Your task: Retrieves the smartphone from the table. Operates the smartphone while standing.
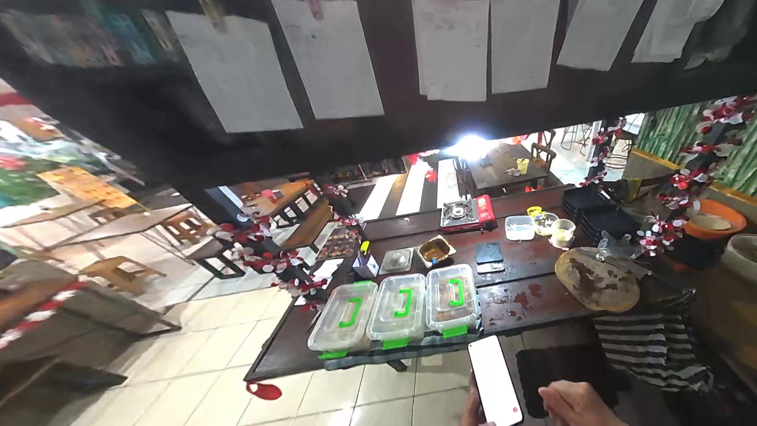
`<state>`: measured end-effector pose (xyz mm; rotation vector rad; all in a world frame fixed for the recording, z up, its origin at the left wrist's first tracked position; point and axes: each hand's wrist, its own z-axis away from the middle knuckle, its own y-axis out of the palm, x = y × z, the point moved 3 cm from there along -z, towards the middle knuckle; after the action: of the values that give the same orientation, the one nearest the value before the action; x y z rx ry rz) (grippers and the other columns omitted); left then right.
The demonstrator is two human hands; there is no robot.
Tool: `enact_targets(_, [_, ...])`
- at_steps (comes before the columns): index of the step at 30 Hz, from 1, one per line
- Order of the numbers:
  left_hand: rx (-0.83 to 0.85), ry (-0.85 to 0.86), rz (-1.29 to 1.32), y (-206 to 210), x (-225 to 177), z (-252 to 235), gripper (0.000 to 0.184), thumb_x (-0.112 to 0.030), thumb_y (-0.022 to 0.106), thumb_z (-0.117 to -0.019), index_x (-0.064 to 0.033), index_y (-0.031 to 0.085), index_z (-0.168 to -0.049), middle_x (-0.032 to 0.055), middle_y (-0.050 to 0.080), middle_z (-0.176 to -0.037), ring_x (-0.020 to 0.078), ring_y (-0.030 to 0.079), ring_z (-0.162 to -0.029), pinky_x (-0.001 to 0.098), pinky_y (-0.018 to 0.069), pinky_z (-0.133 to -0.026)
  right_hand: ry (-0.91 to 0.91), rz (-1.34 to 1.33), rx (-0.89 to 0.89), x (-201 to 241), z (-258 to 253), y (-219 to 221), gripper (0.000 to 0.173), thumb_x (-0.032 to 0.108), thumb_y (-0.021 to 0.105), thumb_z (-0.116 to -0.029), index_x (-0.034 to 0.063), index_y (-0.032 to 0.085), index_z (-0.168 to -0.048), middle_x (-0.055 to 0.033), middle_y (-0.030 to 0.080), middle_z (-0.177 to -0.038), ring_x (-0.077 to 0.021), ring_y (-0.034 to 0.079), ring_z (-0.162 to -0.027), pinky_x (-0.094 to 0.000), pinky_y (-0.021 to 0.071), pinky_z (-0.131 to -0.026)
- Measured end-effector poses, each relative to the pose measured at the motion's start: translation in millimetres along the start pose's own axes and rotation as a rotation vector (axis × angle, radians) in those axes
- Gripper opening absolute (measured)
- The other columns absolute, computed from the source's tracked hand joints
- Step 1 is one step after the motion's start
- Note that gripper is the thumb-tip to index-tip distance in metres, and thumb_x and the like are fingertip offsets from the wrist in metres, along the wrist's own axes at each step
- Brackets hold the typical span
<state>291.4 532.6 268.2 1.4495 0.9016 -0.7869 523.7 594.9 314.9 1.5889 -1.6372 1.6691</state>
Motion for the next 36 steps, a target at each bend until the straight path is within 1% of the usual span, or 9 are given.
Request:
enact_targets(2, [0.014, 0.044, -0.006, 1.8, -5.1, -5.6, 0.093, -0.033, 0.069, -0.0920, -0.0104, 0.016, -0.165, 0.0179, 0.051, -0.151, 0.0311, 0.072, -0.103, 0.0470, 0.0646, -0.067, -0.129, -0.052, -0.088, 1.5, -9.0, 0.3, 0.021, 0.025, 0.060, -0.1052, 0.0124, 0.076, -0.112, 0.0014, 0.076, -0.104, -0.0086, 0.073, -0.095, -0.0312, 0.0634, -0.088])
enact_targets(4, [0.013, 0.086, -0.031, 5.9, -12.6, -12.3, 0.095, -0.033, 0.070, -0.0909, -0.0070, 0.016, -0.164, 0.0177, 0.059, -0.144, 0.0283, 0.074, -0.095, 0.0439, 0.0644, -0.063, -0.271, 0.015, -0.154, 11.1, -20.1, -0.7, 0.025, 0.024, 0.064, -0.1024, 0.0185, 0.073, -0.125, 0.0026, 0.073, -0.122, -0.0119, 0.068, -0.115, -0.0340, 0.0565, -0.104])
enact_targets(7, [0.027, 0.137, -0.083, 15.9, -28.9, -18.0, 0.097, -0.035, 0.069, -0.0925, -0.0020, 0.011, -0.163, 0.0174, 0.056, -0.146, 0.0280, 0.074, -0.097, 0.0439, 0.0652, -0.064, -0.366, 0.164, -0.191, 26.3, -31.9, -2.8, 0.030, 0.036, 0.057, -0.1051, 0.0245, 0.072, -0.129, 0.0037, 0.067, -0.137, -0.0165, 0.057, -0.132, -0.0418, 0.0416, -0.116])
enact_targets(10, [0.042, 0.152, -0.107, 19.5, -38.8, -22.6, 0.095, -0.031, 0.063, -0.0944, 0.0018, 0.006, -0.162, 0.0211, 0.054, -0.147, 0.0313, 0.073, -0.099, 0.0463, 0.0653, -0.065, -0.368, 0.261, -0.154, 33.7, -41.7, 0.6, 0.032, 0.040, 0.051, -0.1070, 0.0324, 0.071, -0.131, 0.0040, 0.059, -0.148, -0.0240, 0.041, -0.145, -0.0506, 0.0269, -0.121])
enact_targets(14, [0.028, 0.133, -0.107, 19.8, -41.2, -24.5, 0.090, -0.029, 0.062, -0.0936, 0.0001, 0.012, -0.163, 0.0215, 0.057, -0.142, 0.0315, 0.072, -0.102, 0.0475, 0.0653, -0.069, -0.392, 0.361, -0.129, 37.0, -50.8, 8.2, 0.031, 0.039, 0.051, -0.1061, 0.0373, 0.072, -0.129, 0.0032, 0.052, -0.154, -0.0303, 0.034, -0.148, -0.0583, 0.0208, -0.120])
enact_targets(23, [0.042, 0.116, -0.080, 20.9, -38.7, -21.9, 0.085, -0.021, 0.058, -0.0939, -0.0106, 0.012, -0.165, 0.0204, 0.056, -0.143, 0.0320, 0.072, -0.103, 0.0486, 0.0652, -0.071, -0.415, 0.339, -0.071, 42.3, -56.4, 16.9, 0.027, 0.033, 0.055, -0.1042, 0.0299, 0.079, -0.113, 0.0031, 0.047, -0.158, -0.0319, 0.026, -0.152, -0.0610, 0.0163, -0.120])
enact_targets(28, [-0.021, 0.110, -0.120, 24.5, -40.4, -21.3, 0.083, -0.020, 0.059, -0.0951, -0.0106, 0.016, -0.165, 0.0189, 0.062, -0.136, 0.0296, 0.074, -0.096, 0.0455, 0.0656, -0.067, -0.420, 0.299, -0.078, 40.8, -51.9, 18.5, 0.027, 0.032, 0.054, -0.1041, 0.0297, 0.080, -0.111, 0.0035, 0.049, -0.157, -0.0314, 0.026, -0.152, -0.0605, 0.0161, -0.120])
enact_targets(33, [-0.110, 0.080, -0.119, 28.2, -43.0, -20.1, 0.072, -0.006, 0.052, -0.0979, -0.0092, 0.022, -0.164, 0.0195, 0.065, -0.129, 0.0298, 0.075, -0.090, 0.0441, 0.0657, -0.063, -0.384, 0.269, -0.118, 37.3, -45.4, 14.2, 0.029, 0.033, 0.052, -0.1049, 0.0295, 0.080, -0.111, 0.0027, 0.051, -0.155, -0.0319, 0.029, -0.151, -0.0608, 0.0165, -0.121])
enact_targets(36, [-0.161, 0.042, -0.151, 29.8, -43.3, -16.1, 0.073, -0.001, 0.051, -0.0973, -0.0042, 0.020, -0.163, 0.0196, 0.065, -0.131, 0.0299, 0.075, -0.086, 0.0445, 0.0657, -0.060, -0.371, 0.272, -0.137, 35.7, -39.1, 11.9, 0.028, 0.033, 0.052, -0.1046, 0.0307, 0.079, -0.112, 0.0020, 0.056, -0.151, -0.0299, 0.035, -0.148, -0.0578, 0.0191, -0.121])
